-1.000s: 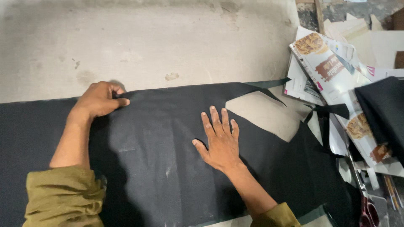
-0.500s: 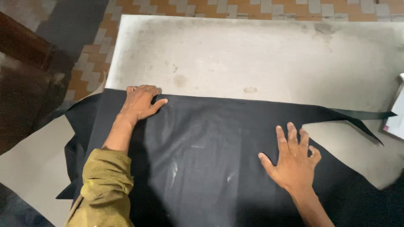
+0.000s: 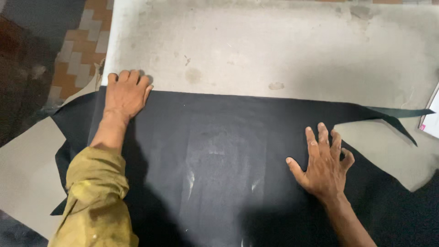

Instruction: The person lays out a large piece of black fabric on a work table, places a printed paper pattern on top, and traces its outline with chalk. They then use scissors to cut the fabric along the traced lines, producing a shaped fabric piece.

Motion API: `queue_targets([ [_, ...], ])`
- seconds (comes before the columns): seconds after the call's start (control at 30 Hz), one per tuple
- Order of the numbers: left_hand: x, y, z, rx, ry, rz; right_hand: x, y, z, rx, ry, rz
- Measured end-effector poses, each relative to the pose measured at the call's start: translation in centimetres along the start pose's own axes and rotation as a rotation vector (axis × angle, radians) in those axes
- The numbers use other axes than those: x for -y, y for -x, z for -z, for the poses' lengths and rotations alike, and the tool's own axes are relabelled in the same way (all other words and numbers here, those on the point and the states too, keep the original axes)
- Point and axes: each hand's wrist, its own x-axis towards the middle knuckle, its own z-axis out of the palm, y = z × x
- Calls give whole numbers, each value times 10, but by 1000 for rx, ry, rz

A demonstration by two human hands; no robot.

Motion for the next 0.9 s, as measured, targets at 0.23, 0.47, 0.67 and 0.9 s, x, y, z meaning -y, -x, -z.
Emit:
queue_targets([
  [0.23, -237, 68, 181, 29, 953, -222, -8, 3, -18, -52, 8, -2],
  [0.47, -84, 161, 75, -65, 408, 330, -10, 9, -21, -155, -57, 71],
  [0.67, 6, 218, 58, 134, 273, 775, 5, 6, 3, -124, -12, 37],
  [0.9, -210, 178, 104, 139, 486, 163, 1, 9, 5, -34, -79, -25],
])
